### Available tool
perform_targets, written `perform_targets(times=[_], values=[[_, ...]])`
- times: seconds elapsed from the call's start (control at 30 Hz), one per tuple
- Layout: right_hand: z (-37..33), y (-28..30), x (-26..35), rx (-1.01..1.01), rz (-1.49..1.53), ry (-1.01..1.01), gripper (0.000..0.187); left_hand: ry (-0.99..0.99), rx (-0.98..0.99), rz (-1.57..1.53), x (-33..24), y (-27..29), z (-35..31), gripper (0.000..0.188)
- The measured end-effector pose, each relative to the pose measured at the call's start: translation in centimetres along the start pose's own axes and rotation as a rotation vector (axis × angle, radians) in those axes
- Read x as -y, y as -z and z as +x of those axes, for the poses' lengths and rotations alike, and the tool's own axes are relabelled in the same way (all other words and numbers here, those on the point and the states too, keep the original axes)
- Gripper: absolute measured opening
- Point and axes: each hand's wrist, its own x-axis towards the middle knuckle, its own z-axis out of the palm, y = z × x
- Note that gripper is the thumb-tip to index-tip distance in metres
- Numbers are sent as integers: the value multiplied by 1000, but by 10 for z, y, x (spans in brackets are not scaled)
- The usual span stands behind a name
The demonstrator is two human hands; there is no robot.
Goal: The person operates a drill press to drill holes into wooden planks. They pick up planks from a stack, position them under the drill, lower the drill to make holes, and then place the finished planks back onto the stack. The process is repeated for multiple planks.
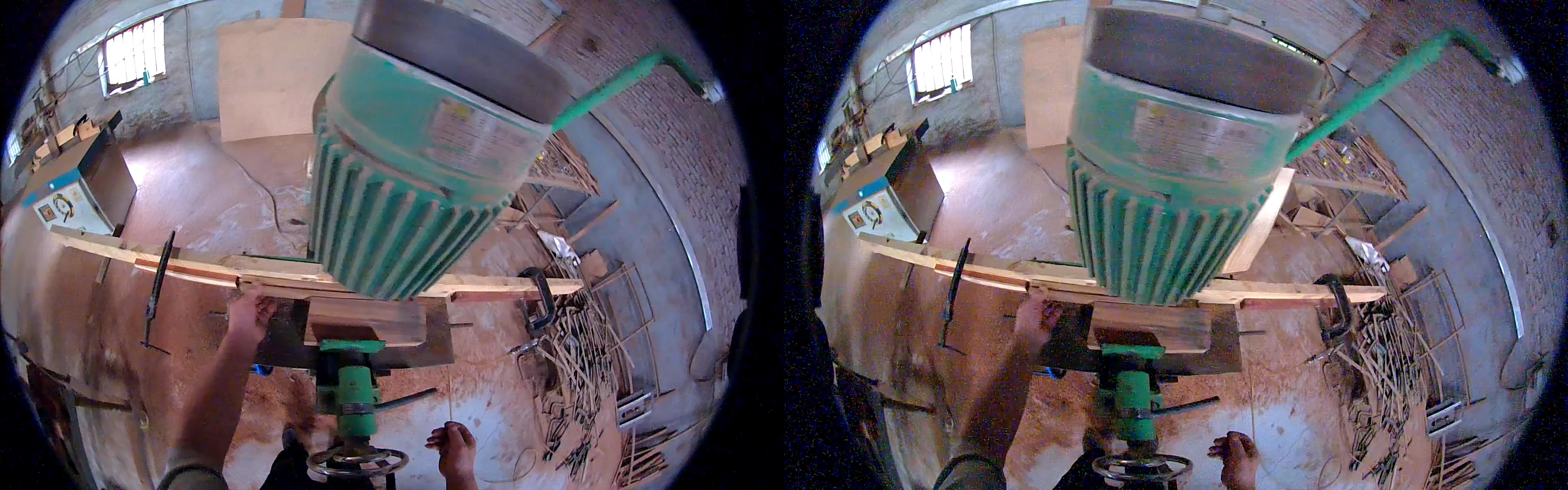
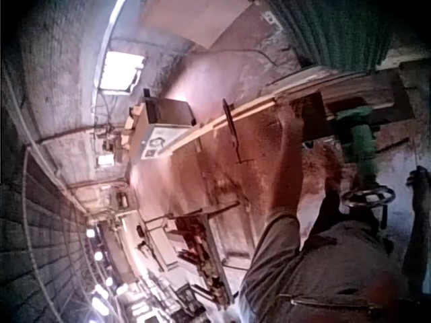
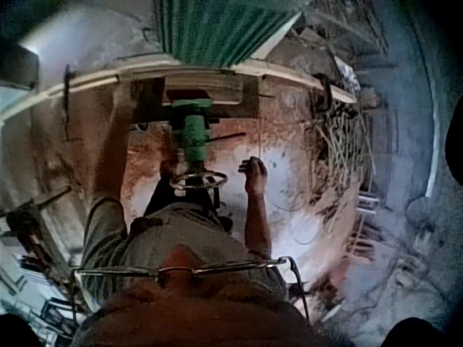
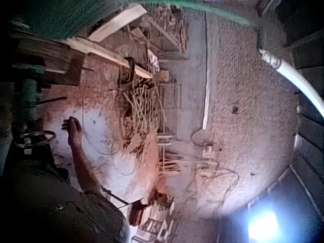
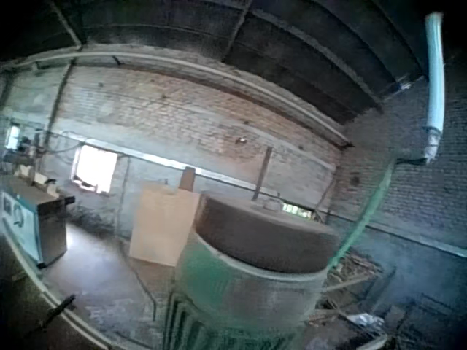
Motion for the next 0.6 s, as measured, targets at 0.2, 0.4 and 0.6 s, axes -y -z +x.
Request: perform_targets(times=[0.2, 0.4, 0.6], values=[[18, -10, -20, 74, -23, 52, 25, 8, 75, -82, 24, -11, 10, 21], [58, -49, -25, 155, 353, -140, 43, -18, 28, -110, 18, -3, 17, 22], [52, -98, 4, 314, 722, -119, 39, -45, 13, -61, 14, 9, 24, 23]])
